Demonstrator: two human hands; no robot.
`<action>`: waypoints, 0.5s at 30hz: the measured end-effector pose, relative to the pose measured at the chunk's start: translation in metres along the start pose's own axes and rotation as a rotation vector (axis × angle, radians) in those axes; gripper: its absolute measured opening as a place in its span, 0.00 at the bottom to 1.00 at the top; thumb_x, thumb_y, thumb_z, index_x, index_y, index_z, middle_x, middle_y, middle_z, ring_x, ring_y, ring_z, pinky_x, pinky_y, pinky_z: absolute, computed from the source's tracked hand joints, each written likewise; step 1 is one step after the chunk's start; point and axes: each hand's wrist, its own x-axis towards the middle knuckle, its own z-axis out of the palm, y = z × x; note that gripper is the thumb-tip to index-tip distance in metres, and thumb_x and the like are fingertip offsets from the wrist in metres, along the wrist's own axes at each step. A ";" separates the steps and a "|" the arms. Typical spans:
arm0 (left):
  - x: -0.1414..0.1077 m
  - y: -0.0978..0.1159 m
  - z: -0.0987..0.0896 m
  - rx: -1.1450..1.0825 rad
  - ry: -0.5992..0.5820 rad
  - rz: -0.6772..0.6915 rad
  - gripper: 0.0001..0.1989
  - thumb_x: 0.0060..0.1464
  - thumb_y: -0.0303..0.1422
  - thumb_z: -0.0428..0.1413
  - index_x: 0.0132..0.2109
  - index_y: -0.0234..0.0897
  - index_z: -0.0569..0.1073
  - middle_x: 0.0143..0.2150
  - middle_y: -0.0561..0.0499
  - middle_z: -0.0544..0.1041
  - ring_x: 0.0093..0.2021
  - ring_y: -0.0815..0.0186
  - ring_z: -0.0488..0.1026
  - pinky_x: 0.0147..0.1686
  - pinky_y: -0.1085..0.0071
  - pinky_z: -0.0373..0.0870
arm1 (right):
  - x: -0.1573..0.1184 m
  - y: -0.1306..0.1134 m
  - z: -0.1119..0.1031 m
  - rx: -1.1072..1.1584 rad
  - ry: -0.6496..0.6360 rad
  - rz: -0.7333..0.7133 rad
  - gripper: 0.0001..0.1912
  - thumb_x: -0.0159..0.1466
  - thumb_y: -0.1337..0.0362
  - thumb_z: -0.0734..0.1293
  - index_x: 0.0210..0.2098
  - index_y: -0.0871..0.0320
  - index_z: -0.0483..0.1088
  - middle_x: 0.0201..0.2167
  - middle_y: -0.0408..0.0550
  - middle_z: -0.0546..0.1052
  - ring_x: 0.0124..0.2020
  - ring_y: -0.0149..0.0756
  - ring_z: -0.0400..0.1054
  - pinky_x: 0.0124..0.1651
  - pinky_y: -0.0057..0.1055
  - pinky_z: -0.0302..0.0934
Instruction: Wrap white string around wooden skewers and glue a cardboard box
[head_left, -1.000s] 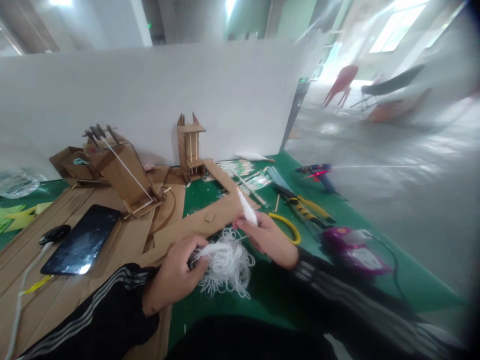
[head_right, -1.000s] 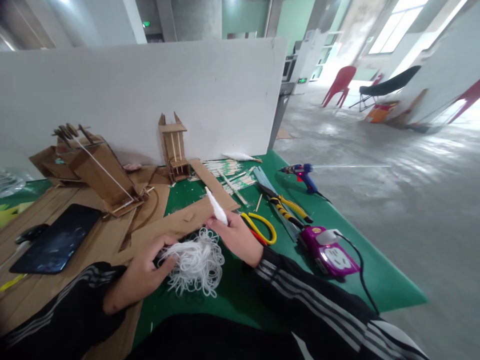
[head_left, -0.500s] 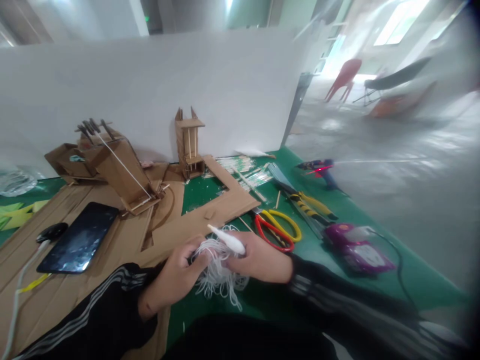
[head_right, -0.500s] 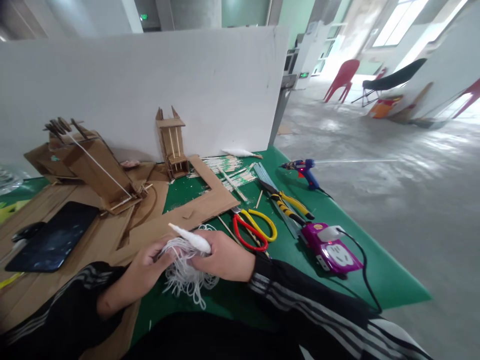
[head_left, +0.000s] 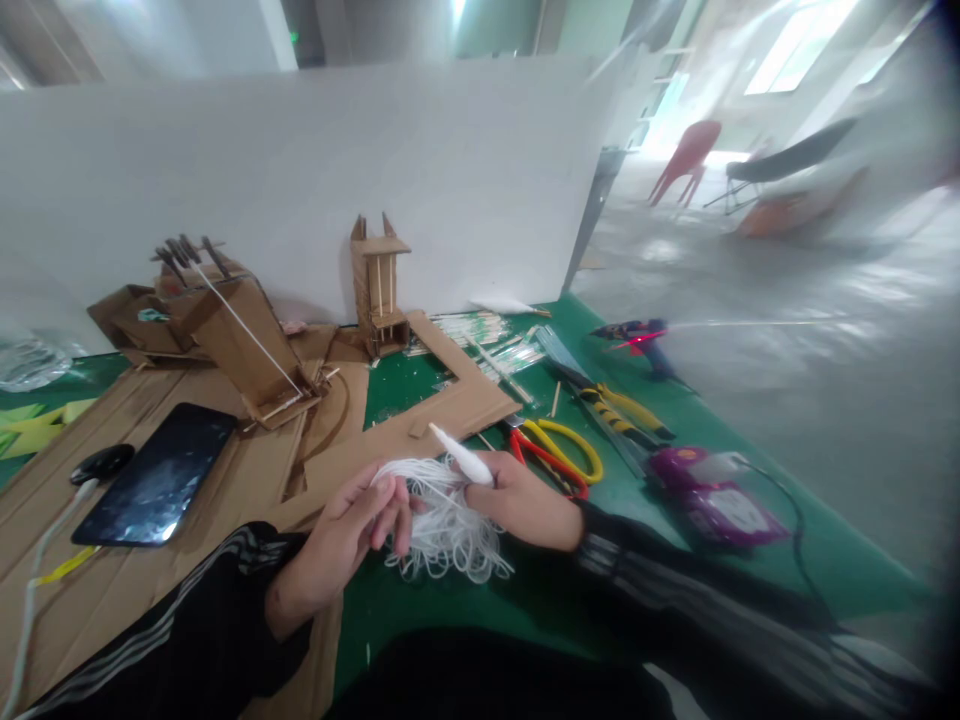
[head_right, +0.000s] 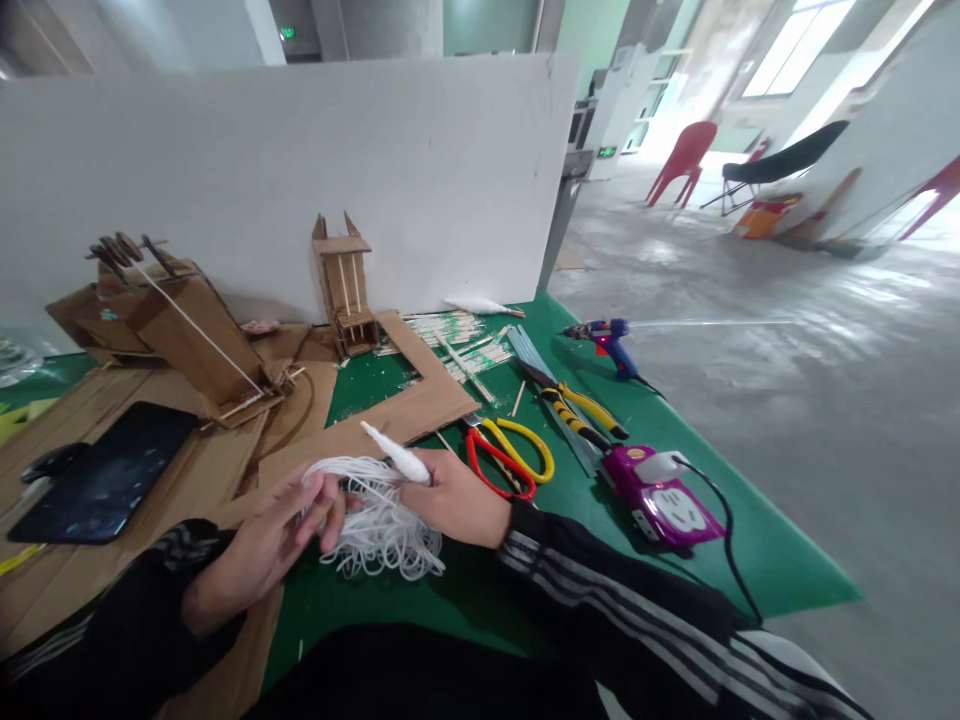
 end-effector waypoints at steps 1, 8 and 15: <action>0.000 -0.001 0.001 -0.025 0.017 -0.012 0.14 0.64 0.37 0.46 0.34 0.36 0.69 0.16 0.60 0.58 0.18 0.72 0.60 0.36 0.67 0.68 | 0.000 0.000 0.000 0.012 0.000 0.012 0.06 0.56 0.71 0.61 0.31 0.63 0.68 0.23 0.39 0.65 0.24 0.25 0.56 0.27 0.24 0.51; -0.003 -0.005 -0.004 0.041 -0.004 -0.117 0.17 0.58 0.38 0.55 0.52 0.38 0.67 0.20 0.62 0.58 0.15 0.78 0.49 0.15 0.81 0.52 | -0.001 -0.007 -0.001 0.104 -0.004 0.146 0.05 0.54 0.68 0.63 0.29 0.63 0.70 0.15 0.35 0.61 0.16 0.22 0.49 0.19 0.23 0.44; -0.001 -0.011 -0.008 0.404 0.074 -0.119 0.16 0.60 0.43 0.51 0.47 0.37 0.71 0.20 0.60 0.59 0.18 0.75 0.55 0.18 0.78 0.54 | -0.001 -0.009 -0.001 0.128 -0.013 0.132 0.07 0.55 0.66 0.65 0.31 0.64 0.72 0.15 0.36 0.63 0.15 0.22 0.50 0.19 0.23 0.44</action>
